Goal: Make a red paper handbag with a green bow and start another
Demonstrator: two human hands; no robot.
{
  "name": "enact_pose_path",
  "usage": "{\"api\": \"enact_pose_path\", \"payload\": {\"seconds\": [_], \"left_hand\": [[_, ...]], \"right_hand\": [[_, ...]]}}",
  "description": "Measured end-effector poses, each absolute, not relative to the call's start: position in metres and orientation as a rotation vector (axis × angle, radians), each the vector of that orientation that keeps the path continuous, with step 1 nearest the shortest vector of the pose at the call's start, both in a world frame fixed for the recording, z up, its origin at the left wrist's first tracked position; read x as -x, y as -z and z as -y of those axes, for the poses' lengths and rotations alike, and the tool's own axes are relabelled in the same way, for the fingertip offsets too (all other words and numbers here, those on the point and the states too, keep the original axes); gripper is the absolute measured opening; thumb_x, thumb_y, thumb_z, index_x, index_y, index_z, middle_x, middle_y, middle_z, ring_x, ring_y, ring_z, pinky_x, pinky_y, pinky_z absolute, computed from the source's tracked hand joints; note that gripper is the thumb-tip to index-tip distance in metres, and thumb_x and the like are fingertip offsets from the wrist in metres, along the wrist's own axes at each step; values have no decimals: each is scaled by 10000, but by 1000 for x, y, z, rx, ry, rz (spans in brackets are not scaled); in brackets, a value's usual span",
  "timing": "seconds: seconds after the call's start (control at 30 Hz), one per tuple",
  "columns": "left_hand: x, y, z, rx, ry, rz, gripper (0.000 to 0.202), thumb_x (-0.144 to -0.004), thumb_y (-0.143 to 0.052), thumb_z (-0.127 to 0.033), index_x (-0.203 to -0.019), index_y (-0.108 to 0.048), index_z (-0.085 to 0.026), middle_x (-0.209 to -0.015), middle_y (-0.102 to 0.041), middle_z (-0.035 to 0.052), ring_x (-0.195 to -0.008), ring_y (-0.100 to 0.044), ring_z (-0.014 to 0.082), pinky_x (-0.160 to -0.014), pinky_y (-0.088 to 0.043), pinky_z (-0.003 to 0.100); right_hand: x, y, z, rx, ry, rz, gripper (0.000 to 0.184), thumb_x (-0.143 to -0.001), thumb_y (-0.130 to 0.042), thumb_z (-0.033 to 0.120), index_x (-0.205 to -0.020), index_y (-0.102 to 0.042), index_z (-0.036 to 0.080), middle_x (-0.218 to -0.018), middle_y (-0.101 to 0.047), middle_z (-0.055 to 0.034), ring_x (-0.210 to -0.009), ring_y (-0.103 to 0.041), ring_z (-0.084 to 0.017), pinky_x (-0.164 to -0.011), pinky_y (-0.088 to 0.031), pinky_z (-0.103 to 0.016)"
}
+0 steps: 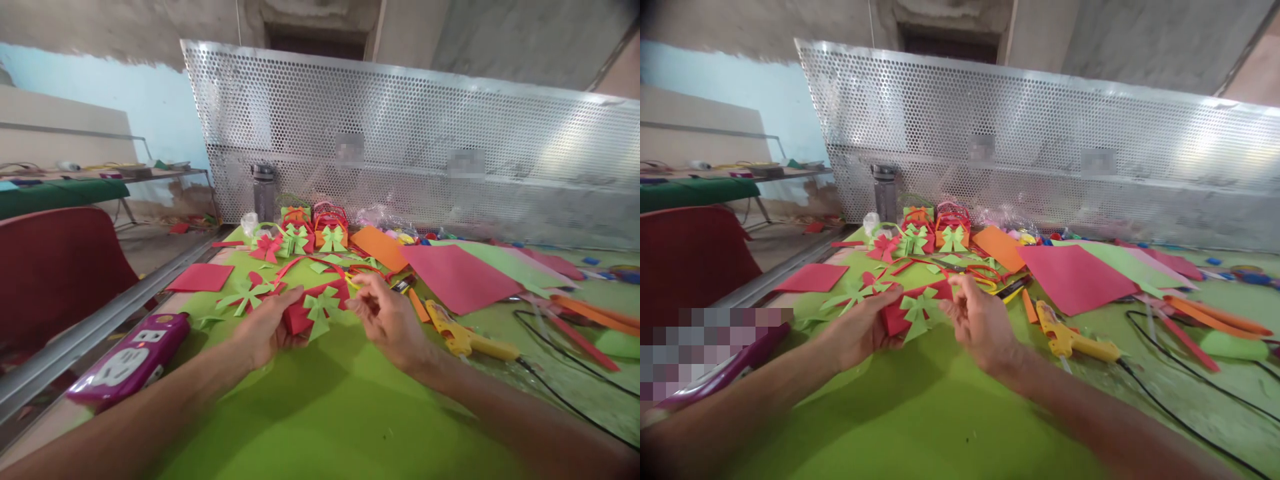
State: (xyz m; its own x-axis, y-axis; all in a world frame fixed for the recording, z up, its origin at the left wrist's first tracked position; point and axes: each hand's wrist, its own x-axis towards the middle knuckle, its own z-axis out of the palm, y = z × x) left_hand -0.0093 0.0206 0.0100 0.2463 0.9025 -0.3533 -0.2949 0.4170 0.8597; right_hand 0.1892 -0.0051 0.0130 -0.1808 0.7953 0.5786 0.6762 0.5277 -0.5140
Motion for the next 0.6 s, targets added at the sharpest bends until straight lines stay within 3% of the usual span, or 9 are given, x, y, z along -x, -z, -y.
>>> {"api": "enact_pose_path", "payload": {"seconds": [0.27, 0.43, 0.6], "left_hand": [[15, -15, -24, -820, -849, -994, 208, -886, -530, -328, -767, -569, -162, -559, -631, 26, -406, -577, 136, -345, -441, 208], [14, -12, -23, -913, -810, -986, 199, -870, -551, -328, -825, -595, -140, -590, -646, 40, -435, -593, 141, -372, -460, 218], [11, -8, -21, -1021, -803, -992, 234, -775, -667, -343, -853, -615, -129, -614, -652, 40, -458, -601, 150, -395, -481, 235]], "right_hand": [[-203, -18, -16, 1292, -878, 1474, 418, -846, -452, 606, -949, -511, 205, -919, -575, -54, -835, -597, -190, -526, -484, -243], [-195, -7, -17, 1303, -1380, 1241, 479, -779, -517, 668, -939, -562, 219, -1068, -596, -90, -870, -605, -206, -495, -506, -261], [-191, -7, -14, 1249, -1493, 1171, 406, -762, -603, 586, -904, -589, 206, -923, -667, -81, -741, -626, -185, -506, -511, -284]]}}
